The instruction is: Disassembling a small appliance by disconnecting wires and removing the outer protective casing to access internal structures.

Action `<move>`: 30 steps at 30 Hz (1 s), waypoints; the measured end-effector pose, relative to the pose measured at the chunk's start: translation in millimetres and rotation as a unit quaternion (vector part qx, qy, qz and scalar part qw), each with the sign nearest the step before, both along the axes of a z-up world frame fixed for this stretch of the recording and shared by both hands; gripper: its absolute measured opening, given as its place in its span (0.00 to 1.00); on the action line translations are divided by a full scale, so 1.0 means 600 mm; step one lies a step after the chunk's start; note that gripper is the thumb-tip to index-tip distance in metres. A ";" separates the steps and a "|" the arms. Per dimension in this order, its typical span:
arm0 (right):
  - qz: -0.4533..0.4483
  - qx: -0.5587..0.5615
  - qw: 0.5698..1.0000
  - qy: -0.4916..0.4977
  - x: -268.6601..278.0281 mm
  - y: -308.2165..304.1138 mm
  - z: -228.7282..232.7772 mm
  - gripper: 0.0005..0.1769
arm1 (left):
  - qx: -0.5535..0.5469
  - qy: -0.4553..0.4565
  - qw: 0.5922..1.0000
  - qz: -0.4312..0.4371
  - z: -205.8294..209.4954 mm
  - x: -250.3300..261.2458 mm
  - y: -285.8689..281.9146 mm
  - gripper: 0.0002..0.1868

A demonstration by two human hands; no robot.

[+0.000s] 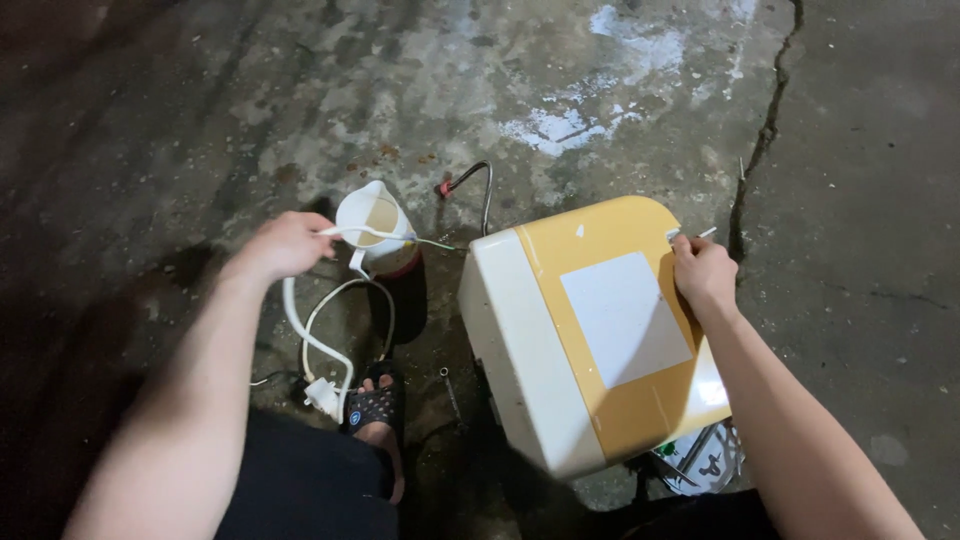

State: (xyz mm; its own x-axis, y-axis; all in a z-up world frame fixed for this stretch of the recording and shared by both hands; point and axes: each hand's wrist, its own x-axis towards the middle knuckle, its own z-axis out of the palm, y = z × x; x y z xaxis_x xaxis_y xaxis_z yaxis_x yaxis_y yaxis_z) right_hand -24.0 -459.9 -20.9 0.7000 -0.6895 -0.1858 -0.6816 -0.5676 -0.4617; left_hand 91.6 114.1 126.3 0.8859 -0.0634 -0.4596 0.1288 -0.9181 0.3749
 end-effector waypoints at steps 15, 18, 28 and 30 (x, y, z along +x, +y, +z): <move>0.013 0.012 1.000 -0.004 -0.016 0.036 0.051 0.24 | -0.076 -0.025 0.988 -0.131 -0.101 0.030 -0.142 0.22; 0.011 0.025 1.000 0.001 -0.017 0.044 0.064 0.25 | -0.073 -0.040 0.984 -0.159 -0.098 0.030 -0.167 0.20; 0.004 0.048 0.999 -0.001 -0.019 0.051 0.076 0.25 | 0.041 -0.038 0.960 -0.275 -0.127 0.041 -0.230 0.18; 0.006 0.046 0.999 0.004 -0.015 0.045 0.068 0.25 | 0.067 -0.077 0.946 -0.306 -0.153 0.053 -0.227 0.14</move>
State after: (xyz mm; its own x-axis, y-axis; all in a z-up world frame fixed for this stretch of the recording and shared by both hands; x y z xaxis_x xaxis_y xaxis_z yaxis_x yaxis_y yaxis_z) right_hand -33.2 -432.8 19.9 0.7057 -0.6613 -0.2543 -0.6796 -0.5303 -0.5069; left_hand 123.5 -21.9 34.7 0.7593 -0.5370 -0.3677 -0.4896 -0.8435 0.2208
